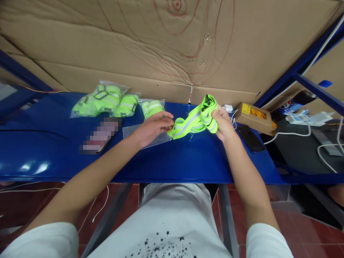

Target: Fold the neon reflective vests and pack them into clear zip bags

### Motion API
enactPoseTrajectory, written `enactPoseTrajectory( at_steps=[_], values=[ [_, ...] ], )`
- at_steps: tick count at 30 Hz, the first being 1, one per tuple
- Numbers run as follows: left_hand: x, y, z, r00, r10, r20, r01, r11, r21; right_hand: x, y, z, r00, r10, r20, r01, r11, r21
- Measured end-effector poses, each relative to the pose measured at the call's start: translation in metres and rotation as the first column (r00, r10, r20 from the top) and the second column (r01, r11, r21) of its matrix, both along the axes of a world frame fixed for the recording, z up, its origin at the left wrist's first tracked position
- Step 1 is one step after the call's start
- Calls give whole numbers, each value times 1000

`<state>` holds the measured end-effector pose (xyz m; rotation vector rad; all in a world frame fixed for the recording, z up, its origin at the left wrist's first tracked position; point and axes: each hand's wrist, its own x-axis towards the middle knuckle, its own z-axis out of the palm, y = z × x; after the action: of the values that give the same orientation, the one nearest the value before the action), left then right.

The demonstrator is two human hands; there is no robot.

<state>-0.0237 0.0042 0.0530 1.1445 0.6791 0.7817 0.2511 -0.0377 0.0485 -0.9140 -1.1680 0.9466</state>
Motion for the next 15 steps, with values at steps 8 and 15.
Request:
enactPoseTrajectory(
  at_steps=[8,15],
  values=[
    [1,-7,2,993,-85,-76,88,996,32,-2,-1,0,1000,28,-7,-28,1000,12],
    [3,-1,-12,989,1,-146,17,993,119,-6,-2,2,999,46,-22,-46,999,9]
  ],
)
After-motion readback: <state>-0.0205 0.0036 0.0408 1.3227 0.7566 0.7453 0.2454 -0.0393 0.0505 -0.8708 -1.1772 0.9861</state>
